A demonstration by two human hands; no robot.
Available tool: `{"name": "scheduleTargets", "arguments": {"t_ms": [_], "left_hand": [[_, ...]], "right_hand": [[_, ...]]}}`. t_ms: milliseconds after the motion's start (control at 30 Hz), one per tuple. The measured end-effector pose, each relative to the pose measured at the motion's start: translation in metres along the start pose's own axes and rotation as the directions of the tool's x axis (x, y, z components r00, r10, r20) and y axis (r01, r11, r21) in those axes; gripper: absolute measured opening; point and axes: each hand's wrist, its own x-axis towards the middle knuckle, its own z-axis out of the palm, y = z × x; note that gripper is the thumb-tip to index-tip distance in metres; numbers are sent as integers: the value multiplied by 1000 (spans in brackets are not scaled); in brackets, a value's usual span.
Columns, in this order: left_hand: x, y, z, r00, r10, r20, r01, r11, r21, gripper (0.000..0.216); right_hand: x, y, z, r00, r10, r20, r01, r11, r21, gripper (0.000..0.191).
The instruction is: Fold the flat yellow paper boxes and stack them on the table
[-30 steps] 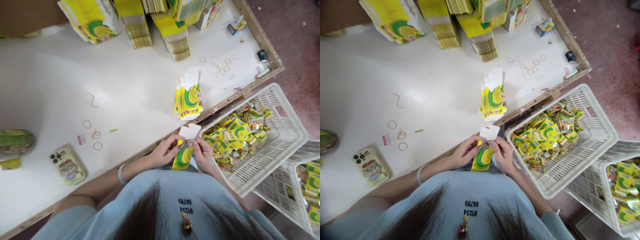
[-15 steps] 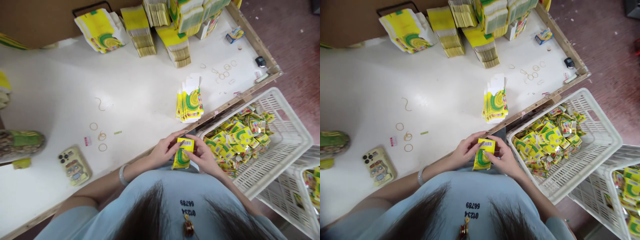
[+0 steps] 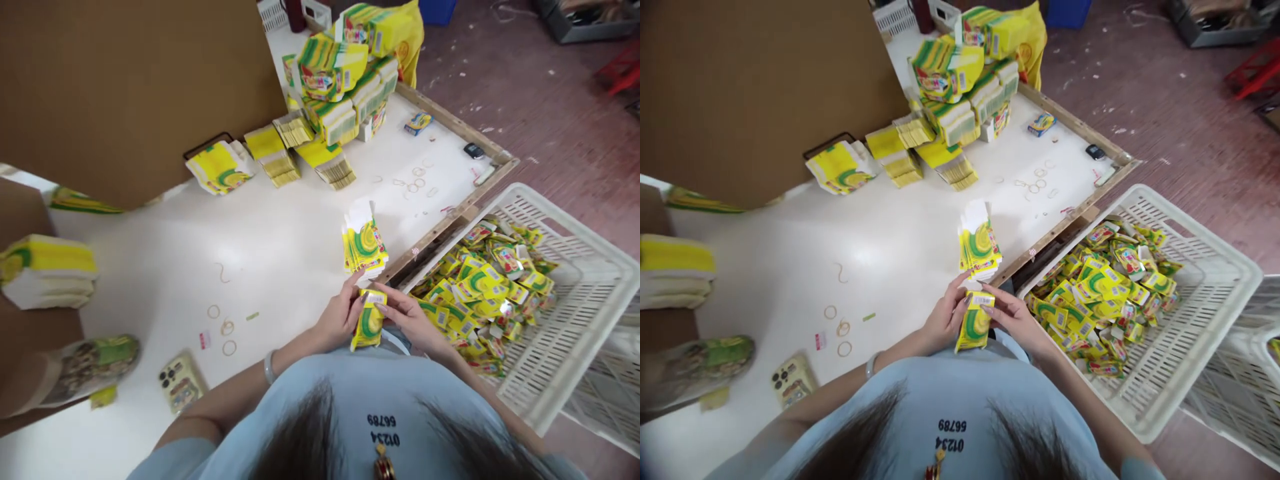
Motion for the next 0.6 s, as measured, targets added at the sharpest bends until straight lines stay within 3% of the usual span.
{"name": "scheduleTargets", "arguments": {"t_ms": [133, 267, 367, 433, 500, 533, 600], "left_hand": [[25, 4, 0, 995, 89, 53, -90, 996, 14, 39], [31, -1, 7, 994, 102, 29, -103, 995, 17, 34], [41, -2, 2, 980, 195, 51, -200, 971, 131, 31], [64, -1, -11, 958, 284, 37, -284, 923, 259, 31], [100, -2, -31, 939, 342, -45, -297, 868, 397, 33], [122, -3, -42, 929, 355, -103, -271, 843, 464, 35], [165, -11, -63, 929, 320, -187, -177, 826, 535, 54]], "right_hand": [[-1, -5, -2, 988, -9, -151, 20, 997, 72, 53], [2, -8, 4, 960, -98, -263, 94, 995, -30, 45], [3, -13, 3, 907, -246, -341, 207, 967, -149, 37], [-6, -25, -14, 831, -375, -410, 256, 913, -316, 35], [-22, -46, -43, 707, -529, -470, 184, 779, -600, 42], [-32, -57, -60, 647, -586, -487, 58, 675, -736, 46], [-47, -75, -88, 587, -668, -457, -282, 361, -889, 56]]}}
